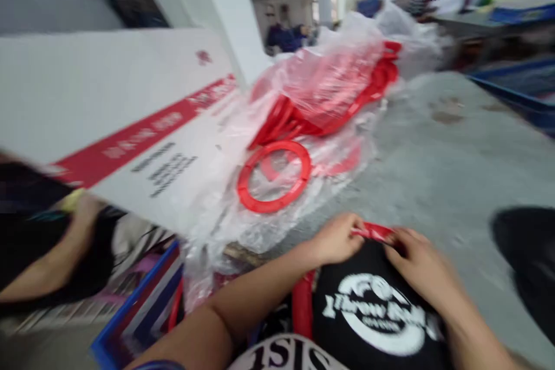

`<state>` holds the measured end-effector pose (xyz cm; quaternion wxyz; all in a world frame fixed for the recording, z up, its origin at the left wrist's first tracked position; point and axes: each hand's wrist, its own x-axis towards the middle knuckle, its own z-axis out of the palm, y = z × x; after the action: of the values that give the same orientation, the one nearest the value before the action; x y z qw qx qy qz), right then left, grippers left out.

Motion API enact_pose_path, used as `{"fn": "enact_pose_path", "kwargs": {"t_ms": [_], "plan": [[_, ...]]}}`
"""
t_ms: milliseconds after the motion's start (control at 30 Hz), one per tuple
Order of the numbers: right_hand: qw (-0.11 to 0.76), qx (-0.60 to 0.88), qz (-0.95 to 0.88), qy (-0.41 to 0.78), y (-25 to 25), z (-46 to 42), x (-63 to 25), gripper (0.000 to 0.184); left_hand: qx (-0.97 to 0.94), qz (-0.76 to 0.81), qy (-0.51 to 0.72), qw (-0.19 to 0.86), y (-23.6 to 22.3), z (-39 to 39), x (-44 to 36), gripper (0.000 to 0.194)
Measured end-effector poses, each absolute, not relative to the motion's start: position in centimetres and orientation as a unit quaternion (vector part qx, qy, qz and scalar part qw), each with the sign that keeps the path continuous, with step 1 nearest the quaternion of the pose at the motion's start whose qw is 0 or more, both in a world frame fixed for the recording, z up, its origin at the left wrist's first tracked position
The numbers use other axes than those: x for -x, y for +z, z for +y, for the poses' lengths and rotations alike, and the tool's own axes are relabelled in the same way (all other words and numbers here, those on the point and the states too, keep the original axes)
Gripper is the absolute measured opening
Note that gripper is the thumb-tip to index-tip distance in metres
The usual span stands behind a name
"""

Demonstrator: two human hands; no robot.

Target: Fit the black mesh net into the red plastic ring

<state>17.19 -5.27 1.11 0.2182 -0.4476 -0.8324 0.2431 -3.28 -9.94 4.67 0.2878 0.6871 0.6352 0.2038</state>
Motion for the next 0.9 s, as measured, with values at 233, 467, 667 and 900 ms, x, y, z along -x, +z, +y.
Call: {"fn": "enact_pose_path", "kwargs": {"t_ms": [233,467,667,900], "plan": [[0.201,0.481,-0.815,0.252,2.8,-5.6,-16.2,0.011,-0.666,0.606,0.318,0.298,2.8,-9.3,4.1,0.017],[0.230,0.482,-0.804,0.263,2.5,-5.8,-16.3,0.013,-0.640,0.614,0.359,0.290,2.9,-9.1,4.2,0.017],[0.233,0.479,-0.803,0.266,2.6,-5.7,-16.3,0.016,-0.670,0.605,0.299,0.308,3.3,-9.1,4.2,0.009],[0.226,0.491,-0.804,0.250,3.0,-5.9,-16.2,0.016,-0.706,0.591,0.243,0.306,3.5,-8.5,4.0,0.020]]}}
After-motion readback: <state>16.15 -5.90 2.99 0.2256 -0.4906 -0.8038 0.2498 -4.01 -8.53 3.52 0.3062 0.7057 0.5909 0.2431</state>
